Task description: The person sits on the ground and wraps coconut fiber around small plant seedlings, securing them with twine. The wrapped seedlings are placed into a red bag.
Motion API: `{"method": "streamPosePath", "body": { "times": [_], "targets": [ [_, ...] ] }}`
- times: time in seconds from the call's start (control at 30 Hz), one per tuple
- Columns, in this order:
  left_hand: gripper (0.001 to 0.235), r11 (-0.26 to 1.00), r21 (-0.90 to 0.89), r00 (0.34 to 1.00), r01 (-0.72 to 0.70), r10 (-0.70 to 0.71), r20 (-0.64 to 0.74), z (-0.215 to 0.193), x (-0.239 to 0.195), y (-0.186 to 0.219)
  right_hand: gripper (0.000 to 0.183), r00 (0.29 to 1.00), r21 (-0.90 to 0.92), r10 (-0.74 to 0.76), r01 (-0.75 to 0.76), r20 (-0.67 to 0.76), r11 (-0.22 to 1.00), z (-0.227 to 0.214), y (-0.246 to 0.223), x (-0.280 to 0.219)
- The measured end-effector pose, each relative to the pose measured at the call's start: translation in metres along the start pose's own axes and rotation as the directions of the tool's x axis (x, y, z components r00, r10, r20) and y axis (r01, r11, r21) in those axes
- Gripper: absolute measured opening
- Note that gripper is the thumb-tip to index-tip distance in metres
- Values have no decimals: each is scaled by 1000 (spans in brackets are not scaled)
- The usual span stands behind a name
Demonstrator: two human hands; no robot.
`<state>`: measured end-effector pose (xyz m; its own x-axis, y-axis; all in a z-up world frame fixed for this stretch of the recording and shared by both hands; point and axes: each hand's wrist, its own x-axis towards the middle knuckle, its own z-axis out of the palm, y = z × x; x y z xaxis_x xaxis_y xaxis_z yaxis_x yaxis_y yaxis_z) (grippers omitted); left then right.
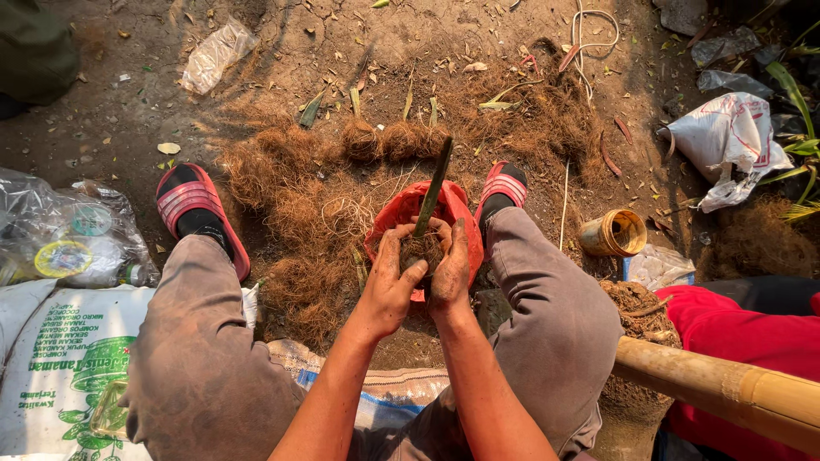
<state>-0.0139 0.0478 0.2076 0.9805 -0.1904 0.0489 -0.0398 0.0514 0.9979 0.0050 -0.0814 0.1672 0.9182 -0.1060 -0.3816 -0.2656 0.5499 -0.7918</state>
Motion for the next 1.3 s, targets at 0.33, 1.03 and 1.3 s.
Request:
{"method": "streamPosePath", "body": {
  "times": [0.33,1.03,1.3],
  "targets": [
    [54,998,-40,997,38,-41,-68,2,3,-4,53,985,-101,-27,44,169,994,3,-3,-2],
    [25,951,-280,947,-132,38,-318,28,25,-109,68,984,-214,-179,178,14,961,-8,29,23],
    [29,943,-287,943,-170,71,-325,35,34,-101,64,966,-114,-255,258,43,959,-17,30,37]
  ]
}}
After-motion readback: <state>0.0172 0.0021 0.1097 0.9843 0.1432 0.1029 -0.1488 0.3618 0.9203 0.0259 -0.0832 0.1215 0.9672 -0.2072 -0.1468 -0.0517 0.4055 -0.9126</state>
